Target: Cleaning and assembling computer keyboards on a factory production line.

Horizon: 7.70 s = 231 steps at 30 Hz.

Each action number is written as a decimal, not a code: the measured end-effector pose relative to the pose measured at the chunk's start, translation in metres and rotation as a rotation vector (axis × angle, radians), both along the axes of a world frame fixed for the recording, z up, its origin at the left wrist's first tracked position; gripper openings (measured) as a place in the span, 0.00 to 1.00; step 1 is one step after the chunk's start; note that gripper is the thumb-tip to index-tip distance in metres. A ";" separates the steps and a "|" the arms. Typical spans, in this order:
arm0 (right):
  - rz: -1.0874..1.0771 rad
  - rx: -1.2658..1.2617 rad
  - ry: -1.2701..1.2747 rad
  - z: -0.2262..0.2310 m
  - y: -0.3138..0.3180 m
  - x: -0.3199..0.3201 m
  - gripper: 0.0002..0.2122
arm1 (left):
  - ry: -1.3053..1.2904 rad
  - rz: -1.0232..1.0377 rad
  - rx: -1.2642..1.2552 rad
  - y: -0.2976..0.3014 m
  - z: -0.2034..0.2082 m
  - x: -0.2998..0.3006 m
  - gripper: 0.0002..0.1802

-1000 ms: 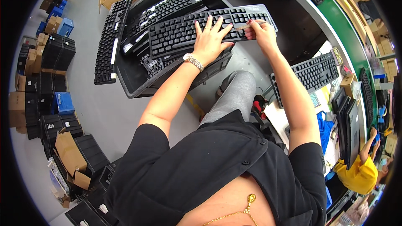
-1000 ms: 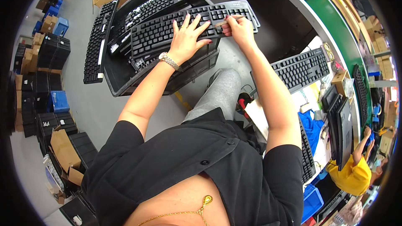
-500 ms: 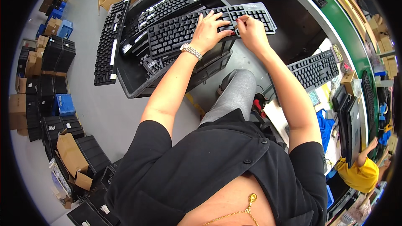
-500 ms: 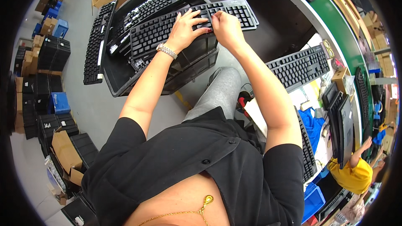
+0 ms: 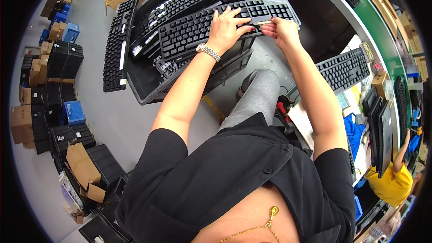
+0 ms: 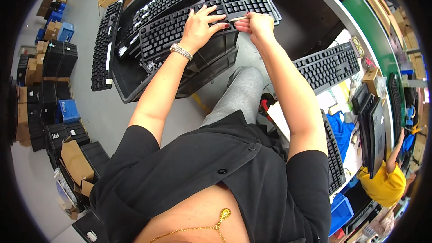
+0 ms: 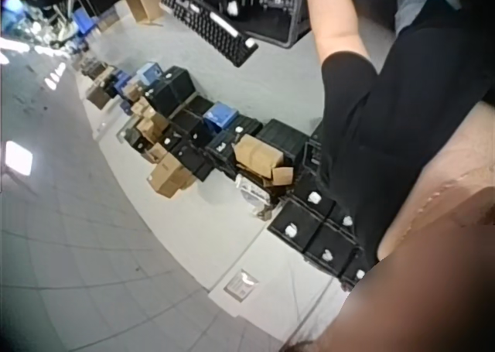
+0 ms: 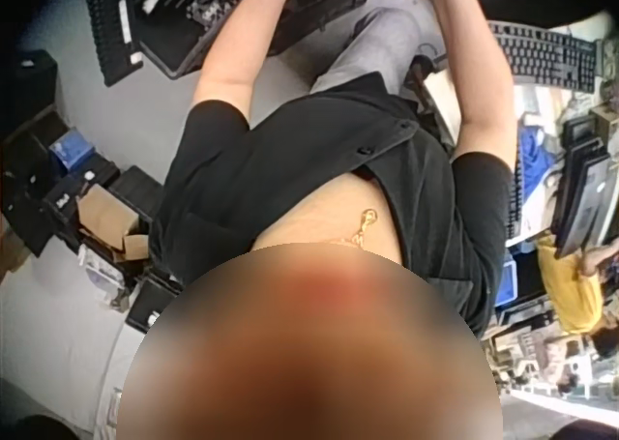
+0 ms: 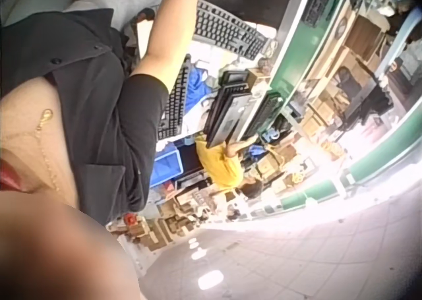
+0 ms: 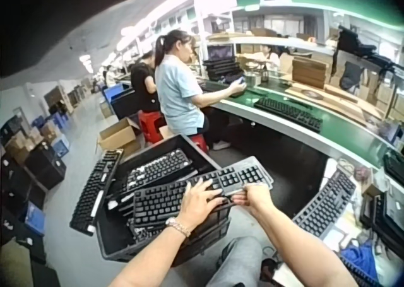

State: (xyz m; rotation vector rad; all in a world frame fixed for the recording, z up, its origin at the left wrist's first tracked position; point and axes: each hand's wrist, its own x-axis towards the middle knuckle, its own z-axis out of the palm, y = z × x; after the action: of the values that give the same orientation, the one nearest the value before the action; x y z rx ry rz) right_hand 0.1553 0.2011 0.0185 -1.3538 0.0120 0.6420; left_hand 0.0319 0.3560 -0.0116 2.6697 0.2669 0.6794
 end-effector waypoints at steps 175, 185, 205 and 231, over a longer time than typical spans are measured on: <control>-0.532 -1.367 -0.593 0.003 -0.633 -0.192 0.18 | 0.208 -1.165 0.038 -0.495 -0.007 -0.031 0.60; 0.052 -1.107 -0.262 0.005 -0.678 -0.078 0.37 | 0.196 -1.229 -0.079 -0.485 0.008 -0.021 0.52; -0.787 -0.788 -0.179 -0.033 -0.700 -0.272 0.17 | 0.458 -0.484 -1.110 -0.373 -0.001 -0.068 0.33; -1.226 -0.357 -0.341 0.024 -0.675 -0.215 0.19 | 0.610 -0.598 -0.922 -0.382 0.109 -0.004 0.45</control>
State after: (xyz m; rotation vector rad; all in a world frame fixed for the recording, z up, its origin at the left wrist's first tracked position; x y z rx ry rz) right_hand -0.0601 -0.4740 0.0428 -1.4816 0.6541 -0.6494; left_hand 0.0279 -0.0260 0.0976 1.8126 -0.0724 -0.3899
